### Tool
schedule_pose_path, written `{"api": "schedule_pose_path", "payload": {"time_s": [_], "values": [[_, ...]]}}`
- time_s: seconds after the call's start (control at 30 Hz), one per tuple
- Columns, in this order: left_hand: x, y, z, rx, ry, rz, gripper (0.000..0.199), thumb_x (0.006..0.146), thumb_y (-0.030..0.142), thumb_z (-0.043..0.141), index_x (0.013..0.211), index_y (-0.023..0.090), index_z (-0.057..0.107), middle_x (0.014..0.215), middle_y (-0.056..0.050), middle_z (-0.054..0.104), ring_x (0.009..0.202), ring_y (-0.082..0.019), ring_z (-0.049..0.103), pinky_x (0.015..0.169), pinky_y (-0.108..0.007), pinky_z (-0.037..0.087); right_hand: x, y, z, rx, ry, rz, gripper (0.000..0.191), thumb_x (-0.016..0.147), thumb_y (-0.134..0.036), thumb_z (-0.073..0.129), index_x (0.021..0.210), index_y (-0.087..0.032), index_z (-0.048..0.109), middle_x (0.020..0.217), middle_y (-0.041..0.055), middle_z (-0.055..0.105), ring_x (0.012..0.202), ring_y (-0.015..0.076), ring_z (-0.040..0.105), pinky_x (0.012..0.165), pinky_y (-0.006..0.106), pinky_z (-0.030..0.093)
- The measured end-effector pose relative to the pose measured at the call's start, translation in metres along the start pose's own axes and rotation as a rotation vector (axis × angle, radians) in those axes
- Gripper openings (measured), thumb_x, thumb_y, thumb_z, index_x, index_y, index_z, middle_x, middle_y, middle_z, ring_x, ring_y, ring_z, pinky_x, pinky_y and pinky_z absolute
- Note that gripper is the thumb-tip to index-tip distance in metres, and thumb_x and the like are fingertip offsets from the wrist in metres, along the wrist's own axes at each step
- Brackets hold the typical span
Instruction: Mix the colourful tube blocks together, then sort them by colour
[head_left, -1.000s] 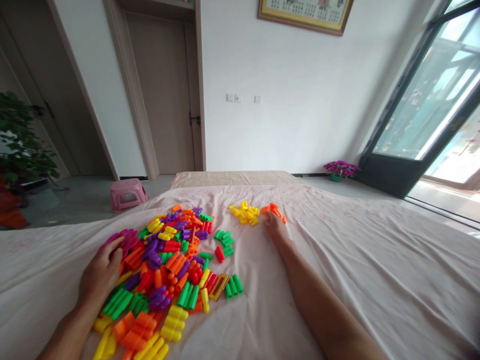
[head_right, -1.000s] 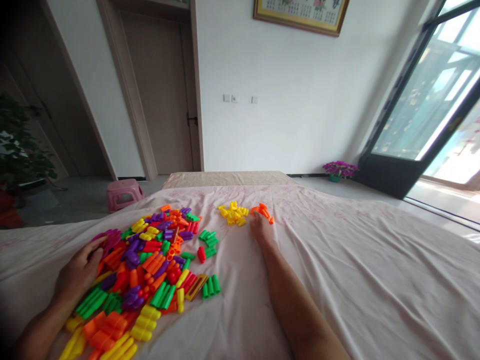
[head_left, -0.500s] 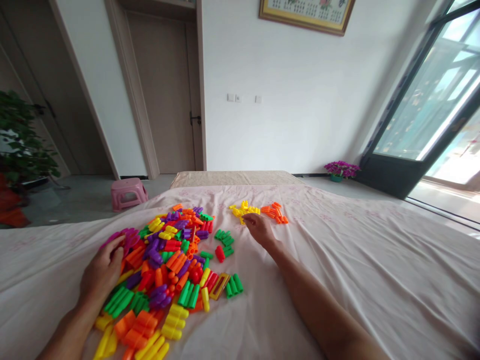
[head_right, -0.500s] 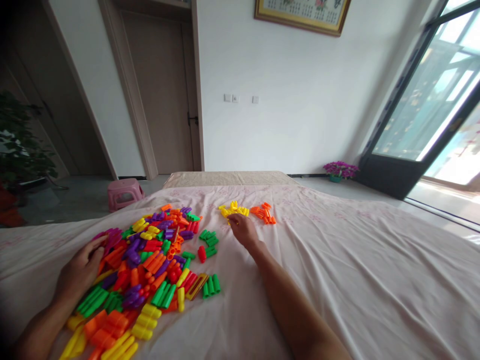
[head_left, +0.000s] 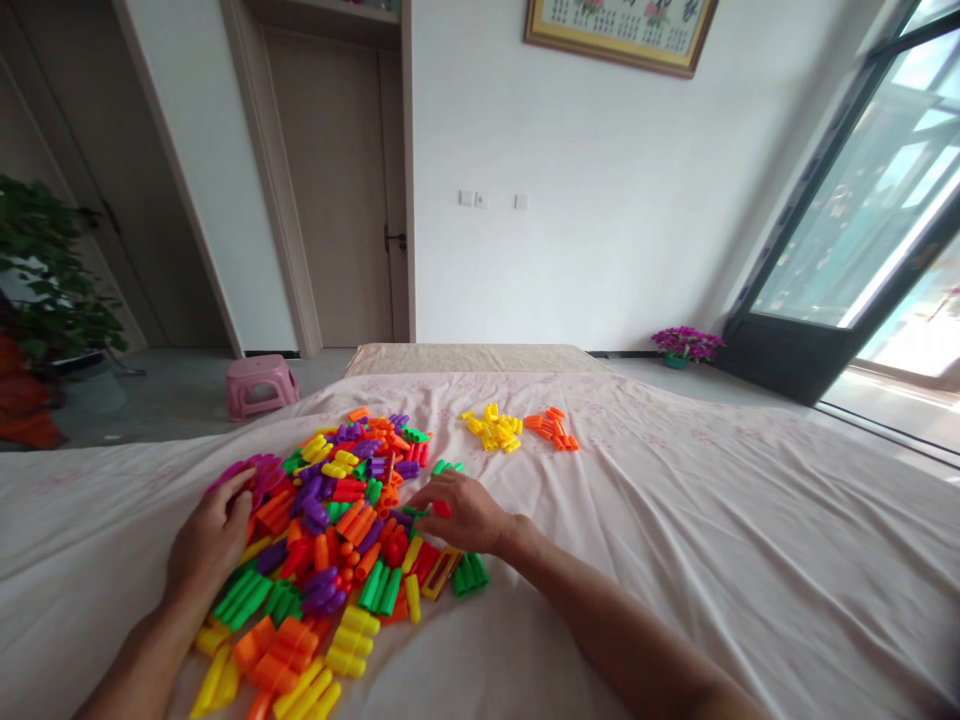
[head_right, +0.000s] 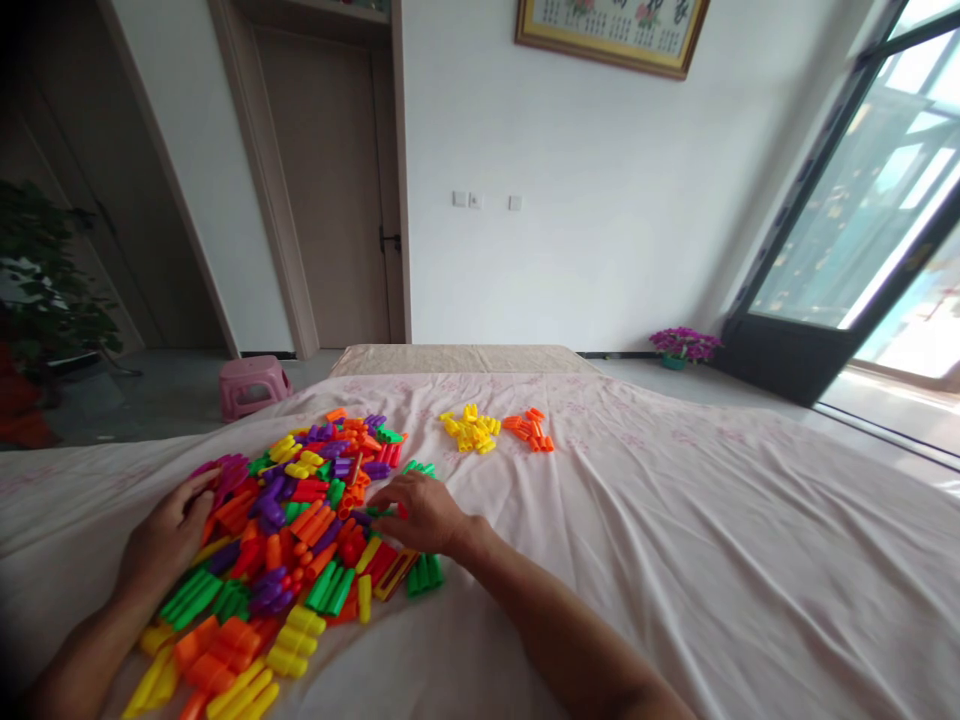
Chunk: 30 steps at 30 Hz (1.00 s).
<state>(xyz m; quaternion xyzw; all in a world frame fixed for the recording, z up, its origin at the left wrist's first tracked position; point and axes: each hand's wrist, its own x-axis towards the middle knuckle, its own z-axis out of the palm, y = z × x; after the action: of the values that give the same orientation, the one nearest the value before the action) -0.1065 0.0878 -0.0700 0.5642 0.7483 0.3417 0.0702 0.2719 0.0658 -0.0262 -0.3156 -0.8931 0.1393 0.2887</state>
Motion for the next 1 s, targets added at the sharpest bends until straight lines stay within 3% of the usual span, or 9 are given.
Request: {"api": "schedule_pose_path", "payload": {"time_s": [0.13, 0.27, 0.6, 0.83, 1.0], "values": [[0.000, 0.002, -0.001, -0.011, -0.010, -0.008, 0.051, 0.097, 0.045, 0.034, 0.138, 0.023, 0.055, 0.139, -0.010, 0.060, 0.121, -0.028, 0.059, 0.098, -0.038, 0.046, 0.004, -0.010, 0.011, -0.067, -0.055, -0.042, 0.030, 0.092, -0.042, 0.065, 0.114, -0.022, 0.070, 0.102, 0.0053, 0.074, 0.095, 0.0188, 0.065, 0.088, 0.030, 0.045], [-0.002, 0.004, -0.003, -0.023, -0.019, -0.005, 0.052, 0.097, 0.044, 0.032, 0.139, 0.021, 0.055, 0.143, -0.011, 0.057, 0.126, -0.029, 0.056, 0.103, -0.040, 0.044, 0.007, -0.017, 0.020, -0.152, -0.037, 0.003, 0.030, 0.097, -0.046, 0.056, 0.108, -0.023, 0.071, 0.096, 0.0041, 0.073, 0.093, 0.0182, 0.063, 0.086, 0.029, 0.043], [-0.002, 0.003, -0.002, -0.004, 0.008, 0.008, 0.051, 0.097, 0.044, 0.035, 0.137, 0.022, 0.057, 0.139, -0.010, 0.061, 0.123, -0.026, 0.058, 0.100, -0.036, 0.046, 0.008, -0.024, 0.020, -0.150, -0.049, -0.012, 0.017, 0.095, -0.030, 0.057, 0.096, -0.021, 0.071, 0.089, 0.0024, 0.074, 0.083, 0.0163, 0.063, 0.083, 0.028, 0.043], [-0.003, 0.006, -0.004, -0.022, -0.008, -0.010, 0.052, 0.097, 0.045, 0.033, 0.138, 0.022, 0.056, 0.140, -0.011, 0.060, 0.124, -0.027, 0.057, 0.102, -0.038, 0.044, 0.005, -0.022, 0.016, -0.214, -0.076, -0.033, 0.026, 0.097, -0.041, 0.056, 0.090, -0.021, 0.071, 0.081, 0.0021, 0.071, 0.079, 0.0159, 0.061, 0.079, 0.028, 0.041], [-0.003, 0.006, -0.004, -0.002, -0.007, -0.008, 0.051, 0.097, 0.045, 0.033, 0.137, 0.023, 0.056, 0.139, -0.010, 0.060, 0.122, -0.027, 0.058, 0.100, -0.037, 0.046, 0.005, -0.024, 0.011, -0.236, -0.096, -0.018, 0.021, 0.097, -0.034, 0.056, 0.089, -0.022, 0.071, 0.082, 0.0020, 0.072, 0.079, 0.0161, 0.061, 0.078, 0.028, 0.040]]}}
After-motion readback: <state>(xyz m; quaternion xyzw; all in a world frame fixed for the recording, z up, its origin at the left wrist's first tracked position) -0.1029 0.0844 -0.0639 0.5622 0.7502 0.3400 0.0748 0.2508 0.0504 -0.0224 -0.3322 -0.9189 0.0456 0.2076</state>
